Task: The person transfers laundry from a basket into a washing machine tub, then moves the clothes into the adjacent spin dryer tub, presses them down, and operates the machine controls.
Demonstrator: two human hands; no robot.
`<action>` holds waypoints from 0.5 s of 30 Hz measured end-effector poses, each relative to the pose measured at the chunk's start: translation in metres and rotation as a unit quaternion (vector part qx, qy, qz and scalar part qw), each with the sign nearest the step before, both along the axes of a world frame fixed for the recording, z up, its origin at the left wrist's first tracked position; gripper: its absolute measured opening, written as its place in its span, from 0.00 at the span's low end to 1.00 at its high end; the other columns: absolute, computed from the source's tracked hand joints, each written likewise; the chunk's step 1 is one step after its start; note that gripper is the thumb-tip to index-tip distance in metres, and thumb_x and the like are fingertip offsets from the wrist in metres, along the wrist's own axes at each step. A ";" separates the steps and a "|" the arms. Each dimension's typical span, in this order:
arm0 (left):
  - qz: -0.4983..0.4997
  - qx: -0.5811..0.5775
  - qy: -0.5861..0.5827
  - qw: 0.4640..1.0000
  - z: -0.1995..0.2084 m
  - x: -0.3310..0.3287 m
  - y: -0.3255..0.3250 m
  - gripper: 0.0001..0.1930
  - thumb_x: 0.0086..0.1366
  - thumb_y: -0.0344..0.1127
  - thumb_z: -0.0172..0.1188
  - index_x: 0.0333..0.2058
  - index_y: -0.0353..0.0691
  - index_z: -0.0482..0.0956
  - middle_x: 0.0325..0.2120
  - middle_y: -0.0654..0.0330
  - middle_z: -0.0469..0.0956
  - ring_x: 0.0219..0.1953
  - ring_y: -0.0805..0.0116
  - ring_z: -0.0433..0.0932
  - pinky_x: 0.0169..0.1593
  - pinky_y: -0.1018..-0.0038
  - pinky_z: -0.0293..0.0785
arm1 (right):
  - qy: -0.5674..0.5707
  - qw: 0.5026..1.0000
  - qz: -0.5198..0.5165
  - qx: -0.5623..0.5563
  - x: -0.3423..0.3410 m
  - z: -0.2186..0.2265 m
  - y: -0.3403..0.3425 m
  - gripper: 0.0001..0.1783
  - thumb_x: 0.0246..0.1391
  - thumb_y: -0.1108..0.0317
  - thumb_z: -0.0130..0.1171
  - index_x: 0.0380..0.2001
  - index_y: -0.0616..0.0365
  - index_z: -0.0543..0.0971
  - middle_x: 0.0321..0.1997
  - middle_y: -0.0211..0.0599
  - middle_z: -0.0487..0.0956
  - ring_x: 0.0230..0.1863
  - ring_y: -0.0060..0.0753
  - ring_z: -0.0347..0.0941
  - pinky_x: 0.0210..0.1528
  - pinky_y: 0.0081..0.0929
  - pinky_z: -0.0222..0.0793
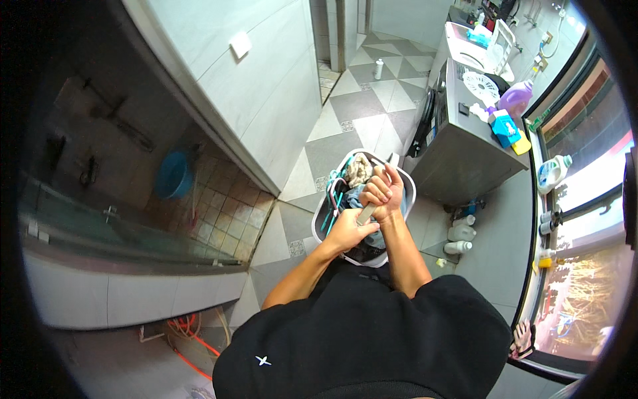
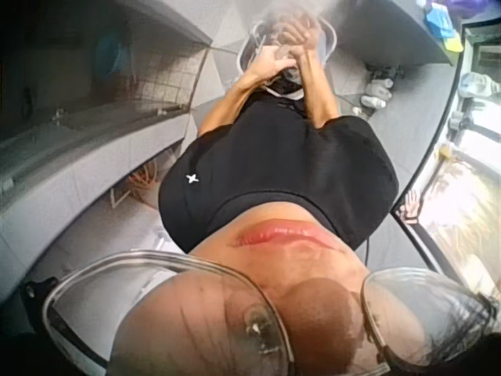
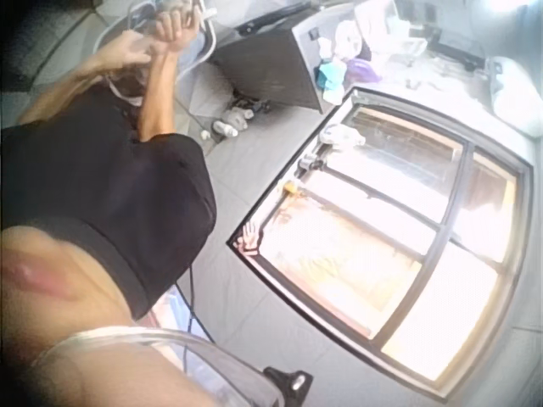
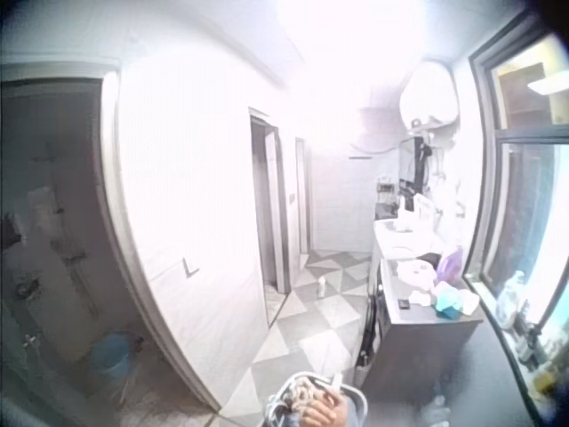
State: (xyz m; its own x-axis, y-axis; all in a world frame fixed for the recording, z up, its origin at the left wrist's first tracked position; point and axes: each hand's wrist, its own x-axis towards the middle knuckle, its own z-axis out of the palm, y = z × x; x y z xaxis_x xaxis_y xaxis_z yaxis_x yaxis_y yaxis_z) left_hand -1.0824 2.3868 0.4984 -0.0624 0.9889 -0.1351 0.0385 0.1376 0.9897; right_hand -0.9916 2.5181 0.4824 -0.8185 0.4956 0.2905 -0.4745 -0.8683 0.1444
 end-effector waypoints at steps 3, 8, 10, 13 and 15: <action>-0.065 -0.072 -0.095 0.991 0.015 -0.034 0.083 0.11 0.59 0.35 0.70 0.25 0.40 0.76 0.17 0.73 0.68 0.18 0.82 0.64 0.22 0.78 0.58 | -0.011 0.999 -0.006 0.037 -0.022 -0.003 0.081 0.25 0.72 0.54 0.41 0.19 0.49 0.61 0.09 0.23 0.59 0.11 0.18 0.53 0.16 0.17 0.49; -0.082 -0.097 -0.147 0.981 0.010 -0.078 0.205 0.12 0.62 0.33 0.68 0.24 0.41 0.72 0.11 0.72 0.65 0.09 0.82 0.59 0.13 0.80 0.50 | -0.023 0.999 -0.005 0.022 -0.065 0.004 0.200 0.25 0.73 0.54 0.40 0.19 0.50 0.62 0.08 0.22 0.58 0.10 0.19 0.52 0.15 0.18 0.50; -0.062 -0.100 -0.135 0.984 0.005 -0.094 0.256 0.11 0.62 0.32 0.68 0.25 0.41 0.73 0.12 0.72 0.65 0.09 0.82 0.59 0.14 0.80 0.51 | -0.046 0.999 0.002 0.013 -0.085 -0.003 0.253 0.25 0.73 0.56 0.41 0.17 0.49 0.62 0.08 0.21 0.57 0.09 0.18 0.50 0.13 0.17 0.48; -0.049 -0.084 -0.130 0.987 -0.014 -0.118 0.341 0.07 0.61 0.31 0.68 0.31 0.39 0.77 0.13 0.72 0.66 0.11 0.82 0.61 0.14 0.80 0.53 | -0.060 0.998 0.015 -0.031 -0.113 -0.018 0.338 0.25 0.72 0.57 0.43 0.16 0.48 0.62 0.07 0.21 0.56 0.08 0.17 0.49 0.11 0.17 0.47; -0.035 -0.098 -0.091 0.990 -0.013 -0.132 0.394 0.07 0.59 0.30 0.67 0.34 0.33 0.80 0.24 0.71 0.71 0.27 0.83 0.65 0.33 0.81 0.65 | -0.015 0.999 0.036 -0.010 -0.130 -0.041 0.396 0.24 0.72 0.56 0.41 0.19 0.50 0.63 0.08 0.23 0.58 0.09 0.18 0.51 0.13 0.17 0.48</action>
